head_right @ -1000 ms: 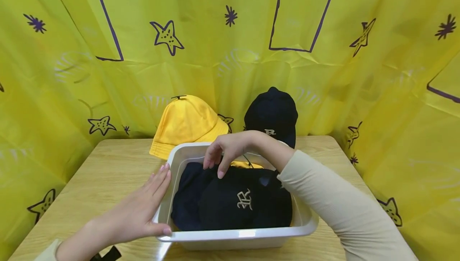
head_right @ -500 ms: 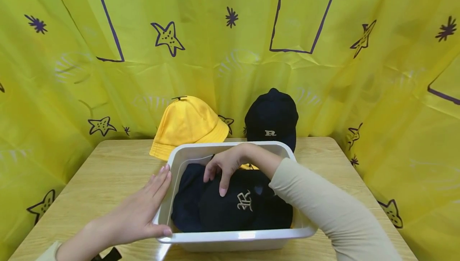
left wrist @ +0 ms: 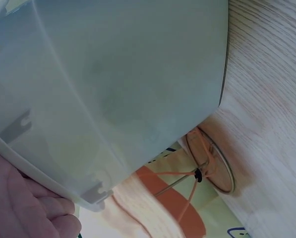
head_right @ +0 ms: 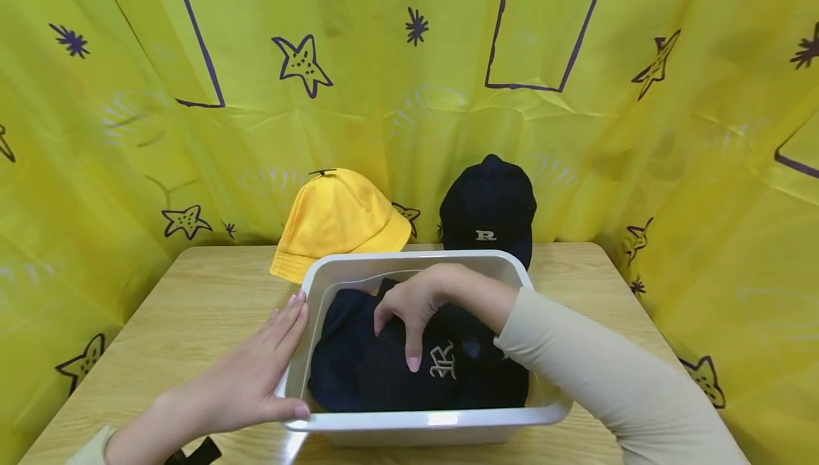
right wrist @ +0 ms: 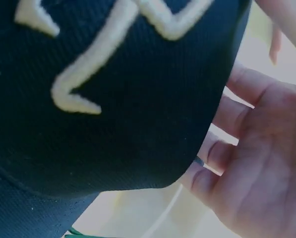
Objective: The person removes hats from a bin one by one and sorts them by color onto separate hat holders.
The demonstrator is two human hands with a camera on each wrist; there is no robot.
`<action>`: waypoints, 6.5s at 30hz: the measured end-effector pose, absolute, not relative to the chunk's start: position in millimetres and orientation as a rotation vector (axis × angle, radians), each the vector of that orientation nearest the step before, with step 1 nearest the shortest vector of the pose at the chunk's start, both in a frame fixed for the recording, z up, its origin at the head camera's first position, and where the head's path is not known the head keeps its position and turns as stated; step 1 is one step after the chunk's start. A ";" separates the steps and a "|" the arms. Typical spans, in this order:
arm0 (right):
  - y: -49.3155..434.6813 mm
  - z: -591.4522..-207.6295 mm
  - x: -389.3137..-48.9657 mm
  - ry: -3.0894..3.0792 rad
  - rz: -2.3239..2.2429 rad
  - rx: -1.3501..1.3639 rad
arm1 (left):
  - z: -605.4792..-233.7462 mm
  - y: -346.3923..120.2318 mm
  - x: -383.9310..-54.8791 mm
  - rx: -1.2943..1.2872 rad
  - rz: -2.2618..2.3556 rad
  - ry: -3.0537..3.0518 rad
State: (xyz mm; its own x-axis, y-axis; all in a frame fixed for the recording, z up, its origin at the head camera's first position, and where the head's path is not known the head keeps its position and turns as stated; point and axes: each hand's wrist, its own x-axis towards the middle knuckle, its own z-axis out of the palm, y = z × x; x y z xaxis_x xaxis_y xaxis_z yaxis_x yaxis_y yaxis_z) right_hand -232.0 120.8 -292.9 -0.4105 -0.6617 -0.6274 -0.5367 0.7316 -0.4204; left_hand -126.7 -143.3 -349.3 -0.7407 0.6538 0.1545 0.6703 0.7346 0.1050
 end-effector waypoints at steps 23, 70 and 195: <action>159.9 -283.1 -221.9 2.063 -0.734 -1.132 | -348.7 -139.8 -126.4 -1.074 -0.250 -2.832; 184.2 -206.2 -180.0 1.924 -2.280 -0.030 | -300.0 -102.6 -171.1 -1.459 -0.069 -1.672; 308.8 -326.5 -274.7 3.843 -0.166 -1.425 | -325.0 64.5 -311.9 -1.207 -0.024 -2.057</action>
